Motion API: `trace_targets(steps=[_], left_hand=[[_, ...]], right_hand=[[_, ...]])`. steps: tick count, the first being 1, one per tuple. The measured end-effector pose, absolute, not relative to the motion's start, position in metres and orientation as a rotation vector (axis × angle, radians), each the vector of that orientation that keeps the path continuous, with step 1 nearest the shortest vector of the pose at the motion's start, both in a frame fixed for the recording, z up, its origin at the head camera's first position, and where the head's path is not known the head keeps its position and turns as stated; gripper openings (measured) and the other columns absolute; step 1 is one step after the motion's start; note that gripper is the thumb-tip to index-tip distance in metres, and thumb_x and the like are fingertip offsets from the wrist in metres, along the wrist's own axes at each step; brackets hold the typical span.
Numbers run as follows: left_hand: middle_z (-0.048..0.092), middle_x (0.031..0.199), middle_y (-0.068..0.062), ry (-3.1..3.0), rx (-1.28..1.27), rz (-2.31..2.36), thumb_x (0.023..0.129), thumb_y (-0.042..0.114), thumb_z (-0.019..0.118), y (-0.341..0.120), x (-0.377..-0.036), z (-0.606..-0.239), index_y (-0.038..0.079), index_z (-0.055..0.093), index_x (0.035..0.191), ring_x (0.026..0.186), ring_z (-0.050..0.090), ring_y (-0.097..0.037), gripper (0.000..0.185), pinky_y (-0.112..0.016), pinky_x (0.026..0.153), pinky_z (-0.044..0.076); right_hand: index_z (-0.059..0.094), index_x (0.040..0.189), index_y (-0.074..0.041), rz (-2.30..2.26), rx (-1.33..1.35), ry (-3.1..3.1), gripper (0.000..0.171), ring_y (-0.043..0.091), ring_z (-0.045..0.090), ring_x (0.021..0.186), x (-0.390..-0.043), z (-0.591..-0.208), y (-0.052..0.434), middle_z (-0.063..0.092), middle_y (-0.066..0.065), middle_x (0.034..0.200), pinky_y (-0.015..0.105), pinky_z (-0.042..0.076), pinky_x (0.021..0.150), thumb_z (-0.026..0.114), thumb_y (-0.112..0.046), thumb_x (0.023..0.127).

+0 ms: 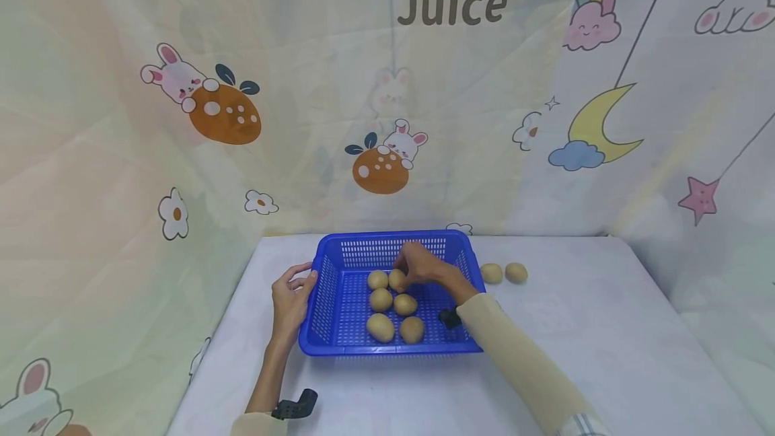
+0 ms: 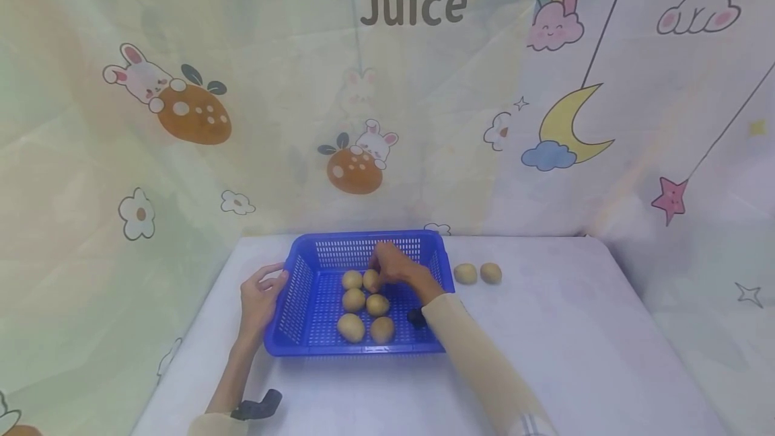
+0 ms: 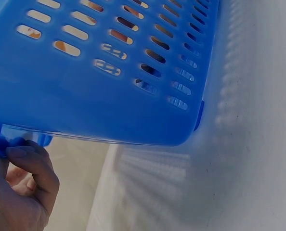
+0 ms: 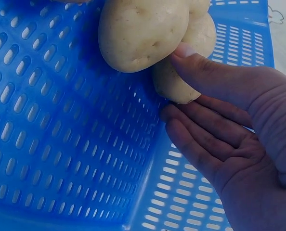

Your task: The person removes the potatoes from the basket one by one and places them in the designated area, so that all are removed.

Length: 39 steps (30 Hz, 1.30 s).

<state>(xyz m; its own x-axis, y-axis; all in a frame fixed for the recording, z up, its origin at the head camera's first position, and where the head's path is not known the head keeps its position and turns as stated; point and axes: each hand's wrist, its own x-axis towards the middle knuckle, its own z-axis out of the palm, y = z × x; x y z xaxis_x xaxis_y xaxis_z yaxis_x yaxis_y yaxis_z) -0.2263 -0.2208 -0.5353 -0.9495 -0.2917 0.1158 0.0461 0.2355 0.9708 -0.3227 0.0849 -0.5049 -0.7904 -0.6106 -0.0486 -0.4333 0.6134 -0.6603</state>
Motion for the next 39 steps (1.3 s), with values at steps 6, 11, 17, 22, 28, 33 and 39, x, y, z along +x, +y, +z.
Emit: trace_targets(steps=[6, 11, 17, 22, 28, 33, 39], left_hand=[[0.08, 0.1, -0.028, -2.221, 0.21, -1.779, 0.11, 0.023, 0.068, -0.221, -0.227, -0.536, 0.003, 0.071, 0.137, 0.066, 0.075, -0.006, 0.034, -0.019, 0.063, 0.059], [0.08, 0.099, -0.028, -2.223, 0.209, -1.77, 0.11, 0.023, 0.068, -0.221, -0.226, -0.535, 0.002, 0.071, 0.136, 0.065, 0.074, -0.006, 0.033, -0.019, 0.062, 0.058], [0.08, 0.099, -0.028, -2.225, 0.213, -1.766, 0.11, 0.023, 0.067, -0.22, -0.226, -0.536, 0.003, 0.071, 0.136, 0.065, 0.074, -0.007, 0.033, -0.019, 0.063, 0.058], [0.081, 0.1, -0.027, -2.229, 0.215, -1.768, 0.11, 0.023, 0.067, -0.221, -0.225, -0.535, 0.002, 0.071, 0.136, 0.066, 0.075, -0.007, 0.034, -0.019, 0.063, 0.058], [0.081, 0.096, -0.024, -2.22, 0.215, -1.763, 0.11, 0.022, 0.068, -0.22, -0.225, -0.533, 0.003, 0.072, 0.136, 0.064, 0.074, -0.007, 0.033, -0.02, 0.061, 0.058], [0.08, 0.095, -0.022, -2.212, 0.225, -1.784, 0.109, 0.022, 0.069, -0.219, -0.224, -0.532, 0.004, 0.072, 0.135, 0.064, 0.074, -0.008, 0.032, -0.02, 0.06, 0.057], [0.08, 0.096, -0.023, -2.224, 0.218, -1.798, 0.109, 0.024, 0.069, -0.219, -0.223, -0.533, 0.002, 0.071, 0.137, 0.065, 0.073, -0.008, 0.035, -0.02, 0.06, 0.056]], right_hand=[[0.082, 0.113, 0.005, -0.9, -0.877, 2.582, 0.042, 0.021, 0.081, 0.089, -0.322, -0.503, 0.084, 0.085, 0.015, 0.101, 0.032, 0.066, 0.083, 0.098, -0.004, 0.075], [0.083, 0.112, 0.004, -0.87, -0.885, 2.579, 0.041, 0.018, 0.079, 0.086, -0.322, -0.502, 0.085, 0.085, 0.013, 0.098, 0.032, 0.065, 0.081, 0.097, -0.004, 0.074], [0.084, 0.11, 0.002, -0.827, -0.896, 2.641, 0.039, 0.015, 0.074, 0.084, -0.32, -0.498, 0.085, 0.085, 0.011, 0.097, 0.032, 0.064, 0.081, 0.097, -0.008, 0.074], [0.085, 0.107, -0.001, -0.837, -0.904, 2.646, 0.035, 0.015, 0.073, 0.082, -0.319, -0.495, 0.085, 0.084, 0.008, 0.094, 0.032, 0.064, 0.079, 0.097, -0.009, 0.075], [0.084, 0.112, -0.003, -0.849, -0.878, 2.639, 0.036, 0.016, 0.076, 0.09, -0.317, -0.487, 0.09, 0.084, 0.008, 0.102, 0.034, 0.065, 0.085, 0.095, -0.012, 0.079], [0.084, 0.108, -0.001, -0.91, -0.956, 2.647, 0.034, 0.016, 0.077, 0.086, -0.315, -0.478, 0.096, 0.083, 0.008, 0.097, 0.031, 0.064, 0.082, 0.091, -0.01, 0.077], [0.083, 0.111, 0.0, -1.0, -0.984, 2.625, 0.036, 0.012, 0.074, 0.083, -0.311, -0.471, 0.103, 0.083, 0.008, 0.096, 0.028, 0.063, 0.078, 0.092, -0.012, 0.078]])
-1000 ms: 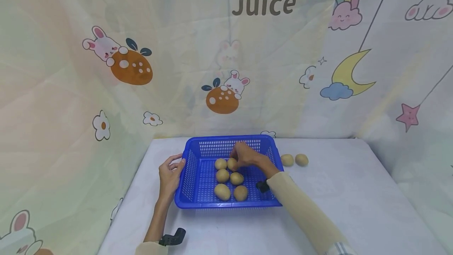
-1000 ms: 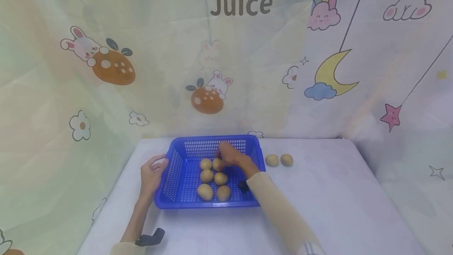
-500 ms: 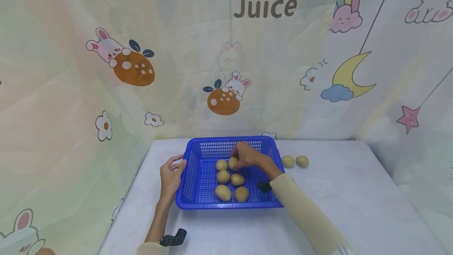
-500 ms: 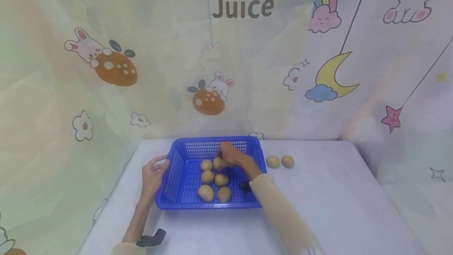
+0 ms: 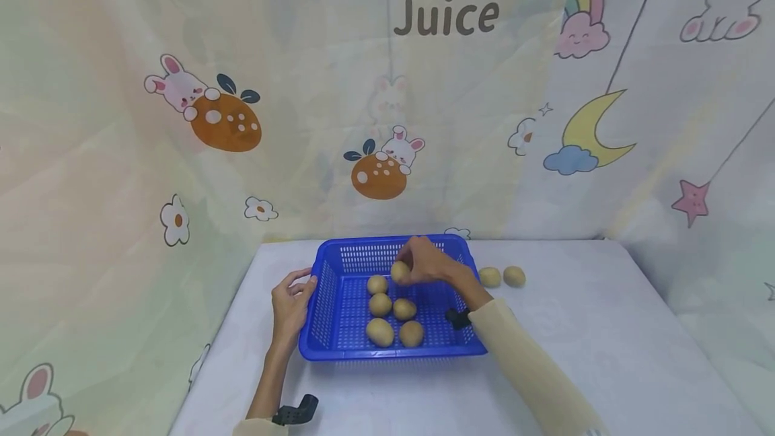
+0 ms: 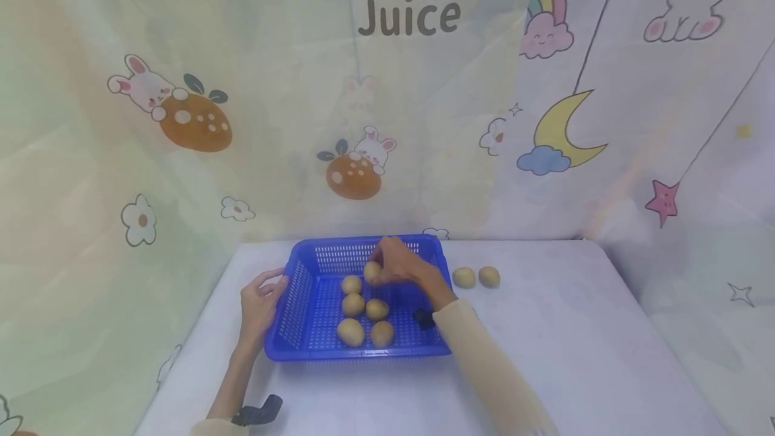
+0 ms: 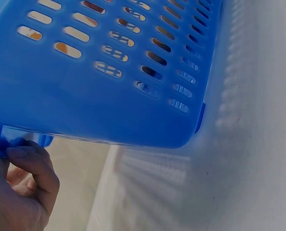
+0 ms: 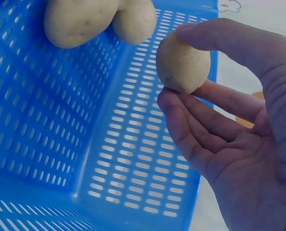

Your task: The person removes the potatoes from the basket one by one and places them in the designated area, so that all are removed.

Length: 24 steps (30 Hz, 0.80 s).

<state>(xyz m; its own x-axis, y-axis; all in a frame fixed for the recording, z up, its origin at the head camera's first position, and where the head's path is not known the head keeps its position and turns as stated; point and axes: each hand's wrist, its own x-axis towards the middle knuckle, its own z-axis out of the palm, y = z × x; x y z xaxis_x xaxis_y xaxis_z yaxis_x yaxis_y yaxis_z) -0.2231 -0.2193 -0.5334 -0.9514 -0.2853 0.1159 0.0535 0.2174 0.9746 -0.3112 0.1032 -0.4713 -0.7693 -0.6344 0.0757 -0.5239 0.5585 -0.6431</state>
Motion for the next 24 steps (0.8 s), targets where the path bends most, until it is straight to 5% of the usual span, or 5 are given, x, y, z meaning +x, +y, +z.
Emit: trace_targets(steps=[15, 24], left_hand=[[0.08, 0.096, -0.023, -2.237, 0.242, -1.786, 0.11, 0.024, 0.069, -0.218, -0.22, -0.535, 0.004, 0.072, 0.136, 0.064, 0.072, -0.008, 0.033, -0.021, 0.06, 0.057], [0.08, 0.089, -0.011, -2.247, 0.26, -1.754, 0.11, 0.024, 0.068, -0.219, -0.223, -0.537, 0.006, 0.072, 0.136, 0.065, 0.071, -0.009, 0.032, -0.022, 0.059, 0.057]], right_hand=[[0.082, 0.116, -0.002, -1.0, -0.992, 2.696, 0.039, 0.013, 0.073, 0.087, -0.296, -0.468, 0.112, 0.082, 0.004, 0.099, 0.027, 0.061, 0.082, 0.09, -0.019, 0.081], [0.082, 0.116, -0.004, -1.09, -0.976, 2.735, 0.041, 0.013, 0.074, 0.089, -0.29, -0.464, 0.119, 0.083, 0.003, 0.102, 0.032, 0.062, 0.084, 0.089, -0.023, 0.08]])
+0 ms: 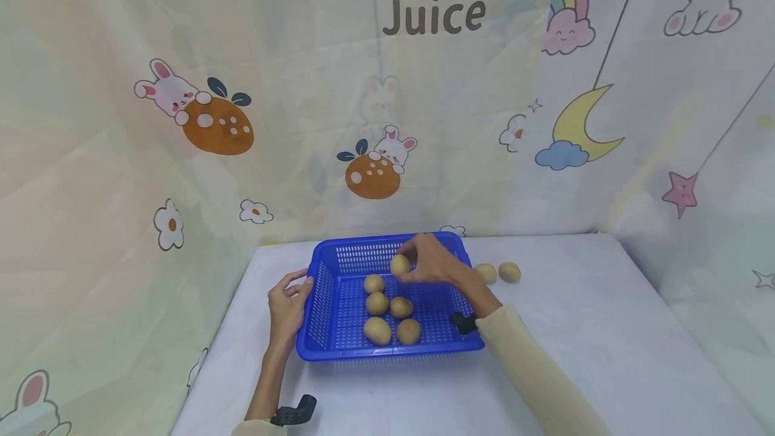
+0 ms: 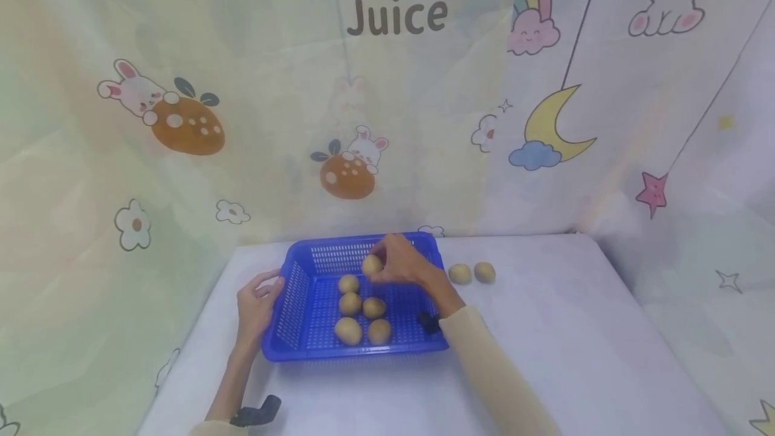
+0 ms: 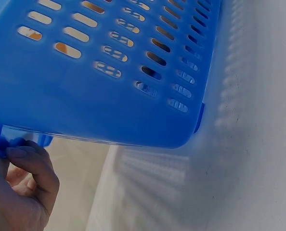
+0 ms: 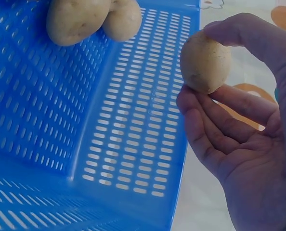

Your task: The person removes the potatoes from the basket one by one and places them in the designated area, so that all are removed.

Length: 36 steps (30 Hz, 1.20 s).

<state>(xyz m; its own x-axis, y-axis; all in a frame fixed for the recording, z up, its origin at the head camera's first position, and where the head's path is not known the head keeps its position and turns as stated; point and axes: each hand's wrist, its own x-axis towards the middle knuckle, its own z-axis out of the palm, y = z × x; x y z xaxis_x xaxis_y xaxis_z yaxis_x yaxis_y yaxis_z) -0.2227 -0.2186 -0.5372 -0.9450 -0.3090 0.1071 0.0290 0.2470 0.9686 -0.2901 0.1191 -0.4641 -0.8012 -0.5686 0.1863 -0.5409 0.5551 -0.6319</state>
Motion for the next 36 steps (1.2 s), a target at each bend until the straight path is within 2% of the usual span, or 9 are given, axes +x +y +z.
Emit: trace_targets(steps=[8, 20, 25, 32, 36], left_hand=[[0.08, 0.092, -0.014, -2.26, 0.268, -1.737, 0.11, 0.025, 0.067, -0.218, -0.223, -0.536, 0.006, 0.072, 0.136, 0.066, 0.072, -0.009, 0.032, -0.022, 0.061, 0.058], [0.08, 0.09, -0.014, -2.243, 0.261, -1.749, 0.11, 0.024, 0.068, -0.217, -0.223, -0.535, 0.004, 0.072, 0.136, 0.064, 0.072, -0.007, 0.033, -0.02, 0.059, 0.057], [0.08, 0.09, -0.015, -2.243, 0.26, -1.745, 0.11, 0.024, 0.068, -0.218, -0.223, -0.535, 0.003, 0.072, 0.136, 0.063, 0.071, -0.008, 0.033, -0.02, 0.058, 0.056], [0.081, 0.094, -0.018, -2.255, 0.271, -1.733, 0.11, 0.024, 0.067, -0.217, -0.223, -0.536, 0.004, 0.071, 0.137, 0.065, 0.073, -0.007, 0.034, -0.021, 0.061, 0.058], [0.081, 0.097, -0.02, -2.248, 0.269, -1.732, 0.11, 0.025, 0.067, -0.216, -0.223, -0.536, 0.005, 0.072, 0.136, 0.066, 0.074, -0.007, 0.033, -0.021, 0.062, 0.059]], right_hand=[[0.08, 0.121, -0.003, -1.143, -0.972, 2.764, 0.046, 0.012, 0.075, 0.091, -0.285, -0.463, 0.126, 0.083, 0.005, 0.109, 0.033, 0.064, 0.087, 0.088, -0.026, 0.082], [0.081, 0.121, -0.005, -1.279, -0.9, 2.794, 0.046, 0.017, 0.078, 0.101, -0.274, -0.458, 0.137, 0.083, 0.007, 0.117, 0.035, 0.065, 0.092, 0.09, -0.024, 0.081], [0.081, 0.121, -0.005, -1.305, -0.927, 2.804, 0.046, 0.016, 0.078, 0.099, -0.272, -0.454, 0.145, 0.084, 0.005, 0.115, 0.036, 0.065, 0.09, 0.09, -0.028, 0.081], [0.083, 0.118, -0.007, -1.365, -0.914, 2.835, 0.04, 0.018, 0.076, 0.097, -0.266, -0.447, 0.158, 0.084, 0.003, 0.109, 0.047, 0.066, 0.09, 0.091, -0.024, 0.083], [0.083, 0.118, -0.007, -1.387, -0.863, 2.896, 0.039, 0.018, 0.076, 0.094, -0.262, -0.441, 0.166, 0.084, 0.003, 0.107, 0.047, 0.065, 0.087, 0.091, -0.025, 0.084]])
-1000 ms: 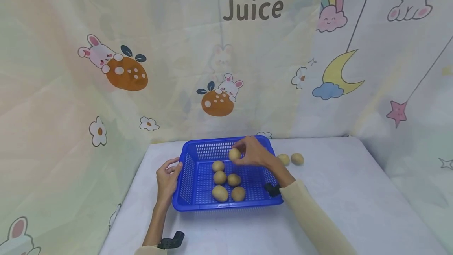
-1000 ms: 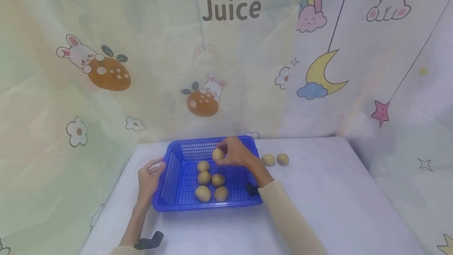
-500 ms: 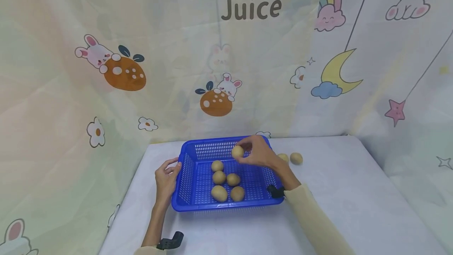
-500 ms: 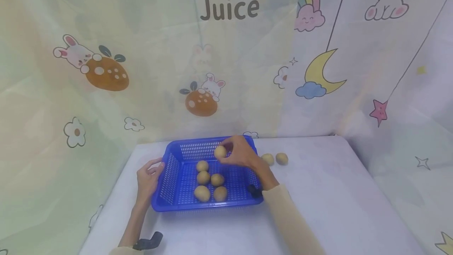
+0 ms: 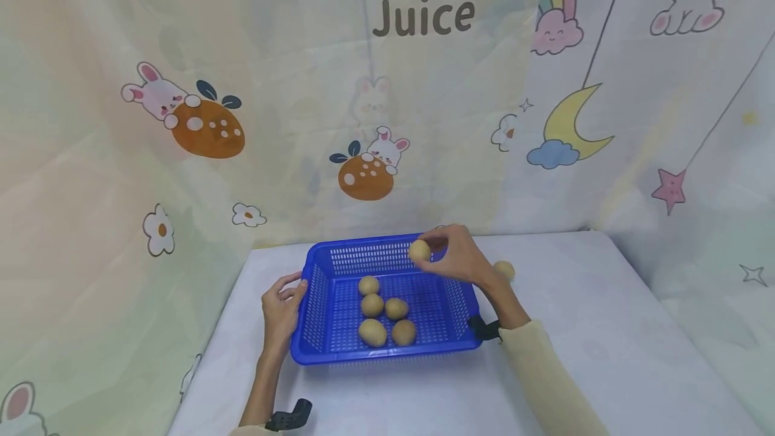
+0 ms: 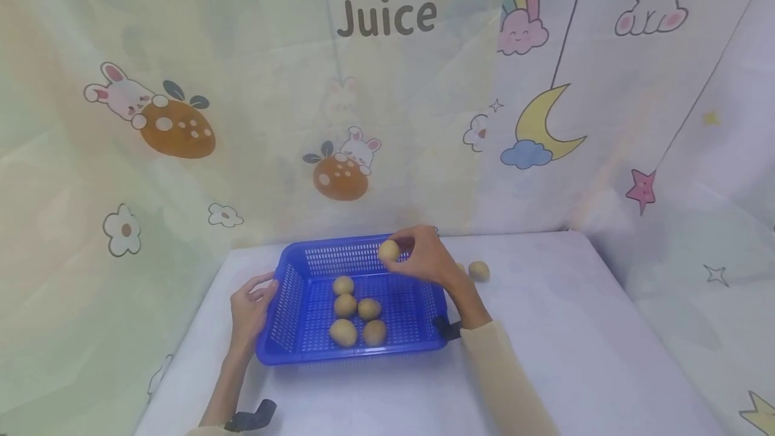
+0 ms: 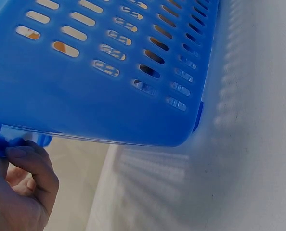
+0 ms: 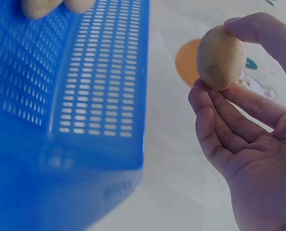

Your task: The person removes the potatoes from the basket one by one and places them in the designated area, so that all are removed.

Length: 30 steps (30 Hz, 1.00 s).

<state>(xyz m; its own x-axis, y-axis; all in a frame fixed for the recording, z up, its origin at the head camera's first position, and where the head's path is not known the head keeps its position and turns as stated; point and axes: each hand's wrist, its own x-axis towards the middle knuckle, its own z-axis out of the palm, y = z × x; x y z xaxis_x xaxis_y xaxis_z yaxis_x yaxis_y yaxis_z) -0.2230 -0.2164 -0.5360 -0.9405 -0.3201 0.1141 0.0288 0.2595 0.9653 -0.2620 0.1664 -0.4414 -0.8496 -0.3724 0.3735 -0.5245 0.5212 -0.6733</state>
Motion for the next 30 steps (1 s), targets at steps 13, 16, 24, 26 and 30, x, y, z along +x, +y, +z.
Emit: trace_targets(steps=[13, 16, 24, 26, 30], left_hand=[[0.082, 0.093, -0.014, -2.239, 0.257, -1.76, 0.11, 0.023, 0.067, -0.216, -0.222, -0.535, 0.004, 0.071, 0.137, 0.066, 0.074, -0.005, 0.033, -0.02, 0.06, 0.058], [0.082, 0.092, -0.012, -2.24, 0.254, -1.763, 0.111, 0.024, 0.067, -0.215, -0.221, -0.535, 0.005, 0.071, 0.137, 0.067, 0.074, -0.004, 0.033, -0.02, 0.061, 0.058], [0.082, 0.096, -0.016, -2.269, 0.256, -1.731, 0.111, 0.028, 0.066, -0.215, -0.22, -0.535, 0.004, 0.07, 0.138, 0.067, 0.073, -0.005, 0.036, -0.021, 0.062, 0.059], [0.082, 0.097, -0.016, -2.275, 0.255, -1.723, 0.111, 0.028, 0.066, -0.215, -0.22, -0.535, 0.004, 0.07, 0.138, 0.067, 0.073, -0.005, 0.036, -0.021, 0.062, 0.058], [0.081, 0.098, -0.018, -2.281, 0.259, -1.717, 0.111, 0.028, 0.065, -0.215, -0.22, -0.535, 0.004, 0.07, 0.139, 0.067, 0.073, -0.006, 0.036, -0.021, 0.062, 0.058]], right_hand=[[0.082, 0.122, -0.007, 1.259, 0.516, -2.485, 0.042, 0.035, 0.075, 0.092, -0.247, -0.446, 0.197, 0.082, 0.006, 0.099, 0.033, 0.057, 0.082, 0.092, -0.027, 0.086], [0.081, 0.123, -0.007, 1.235, 0.46, -2.471, 0.043, 0.032, 0.074, 0.094, -0.243, -0.449, 0.203, 0.082, 0.006, 0.101, 0.034, 0.056, 0.082, 0.092, -0.028, 0.087], [0.081, 0.121, -0.005, 1.239, 0.366, -2.385, 0.041, 0.025, 0.075, 0.094, -0.236, -0.455, 0.218, 0.083, 0.011, 0.106, 0.044, 0.059, 0.082, 0.092, -0.024, 0.086], [0.081, 0.121, -0.004, 1.231, 0.327, -2.36, 0.042, 0.027, 0.076, 0.094, -0.236, -0.458, 0.223, 0.084, 0.012, 0.107, 0.04, 0.059, 0.081, 0.093, -0.023, 0.086], [0.081, 0.121, -0.001, 1.201, 0.225, -2.318, 0.043, 0.03, 0.077, 0.094, -0.234, -0.466, 0.233, 0.084, 0.015, 0.108, 0.036, 0.058, 0.08, 0.094, -0.021, 0.085]])
